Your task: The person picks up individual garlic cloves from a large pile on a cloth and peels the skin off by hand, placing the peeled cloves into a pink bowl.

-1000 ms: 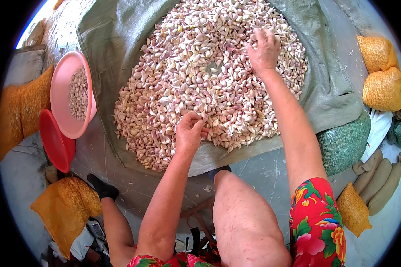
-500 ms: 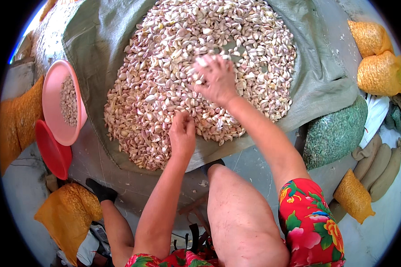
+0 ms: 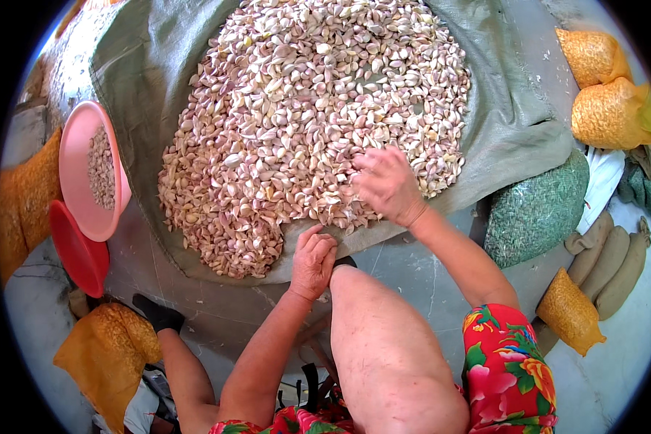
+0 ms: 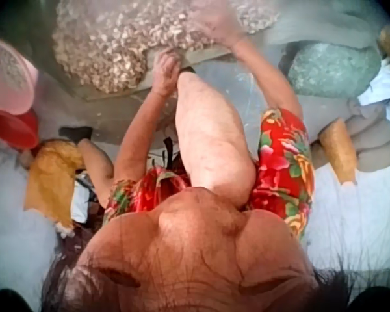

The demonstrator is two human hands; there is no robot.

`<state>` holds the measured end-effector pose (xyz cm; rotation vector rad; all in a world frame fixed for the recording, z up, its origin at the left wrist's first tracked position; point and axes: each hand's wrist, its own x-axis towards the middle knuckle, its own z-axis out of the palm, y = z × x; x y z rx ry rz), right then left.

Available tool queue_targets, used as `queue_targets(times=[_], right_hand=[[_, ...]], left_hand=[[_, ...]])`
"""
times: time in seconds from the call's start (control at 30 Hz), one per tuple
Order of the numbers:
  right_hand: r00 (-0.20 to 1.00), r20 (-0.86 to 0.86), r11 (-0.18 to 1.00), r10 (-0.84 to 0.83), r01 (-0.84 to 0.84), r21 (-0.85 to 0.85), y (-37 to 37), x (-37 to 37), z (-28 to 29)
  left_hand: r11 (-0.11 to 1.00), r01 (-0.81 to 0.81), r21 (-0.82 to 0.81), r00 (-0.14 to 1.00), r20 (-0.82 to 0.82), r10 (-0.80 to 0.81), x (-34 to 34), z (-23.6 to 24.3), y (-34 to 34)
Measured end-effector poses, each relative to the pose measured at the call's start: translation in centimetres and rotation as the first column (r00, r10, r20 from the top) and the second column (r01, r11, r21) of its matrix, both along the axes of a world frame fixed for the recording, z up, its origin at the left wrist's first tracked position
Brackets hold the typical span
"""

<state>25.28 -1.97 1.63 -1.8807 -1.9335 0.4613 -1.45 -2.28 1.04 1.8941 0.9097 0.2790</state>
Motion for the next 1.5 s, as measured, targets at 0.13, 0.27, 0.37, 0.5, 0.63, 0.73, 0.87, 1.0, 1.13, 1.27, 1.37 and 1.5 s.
queue_targets(times=[0.13, 0.27, 0.37, 0.5, 0.63, 0.73, 0.87, 1.0, 1.13, 1.27, 1.37, 1.5], right_hand=[[0.854, -0.124, 0.862, -0.505, 0.507, -0.013, 3.1, 5.7, -1.7], [0.824, -0.091, 0.829, -0.559, 0.556, -0.055, 8.4, 10.3, -2.8], [0.871, 0.054, 0.863, -0.488, 0.491, -0.121, 10.9, 12.3, -4.7], [0.895, 0.319, 0.869, -0.313, 0.405, -0.284, 12.7, 11.9, -4.7], [0.859, 0.463, 0.875, -0.219, 0.383, -0.296, 13.3, 11.1, -4.1], [0.866, 0.297, 0.842, -0.403, 0.478, -0.251, 12.6, 11.1, -3.6], [0.787, -0.224, 0.812, -0.574, 0.513, -0.279, 9.3, 8.1, -1.7], [0.547, -0.684, 0.856, -0.483, 0.128, -0.501, 4.7, 1.7, 1.0], [0.744, -0.603, 0.936, -0.287, 0.083, -0.343, 4.8, -0.9, 3.3], [0.798, -0.284, 0.845, -0.533, 0.483, -0.229, 5.6, 4.9, -0.8], [0.722, 0.023, 0.717, -0.691, 0.689, -0.108, 7.0, 9.7, -1.8], [0.650, 0.130, 0.663, -0.749, 0.740, 0.117, 6.6, 15.8, -4.6]], left_hand=[[1.000, -0.008, 0.026, 1.000, 0.002, 0.008, 0.5, -0.3, 0.1], [0.999, -0.014, 0.046, 1.000, -0.009, 0.014, 0.5, -0.4, 0.2], [0.999, -0.020, 0.049, 1.000, 0.016, 0.019, 0.8, -0.5, 0.1], [0.998, -0.027, 0.053, 1.000, 0.014, 0.026, 0.6, -0.5, 0.2], [0.998, -0.031, 0.048, 0.999, 0.026, 0.030, 0.6, -0.4, 0.5], [0.993, -0.116, -0.010, 0.992, 0.052, 0.116, 1.0, -0.3, 0.5], [0.692, -0.511, -0.510, 0.838, -0.119, 0.532, 2.6, 0.7, 1.1], [0.201, -0.408, -0.891, 0.629, -0.114, 0.769, 6.6, 1.7, 3.9], [0.063, -0.188, -0.980, 0.553, -0.052, 0.831, 6.8, 1.4, 6.1], [0.134, -0.310, -0.941, 0.647, -0.106, 0.755, 6.2, 2.0, 6.2], [0.244, -0.413, -0.878, 0.725, -0.154, 0.672, 5.1, 2.3, 4.3], [0.369, -0.447, -0.815, 0.796, -0.174, 0.580, 3.5, 1.9, 0.1]])
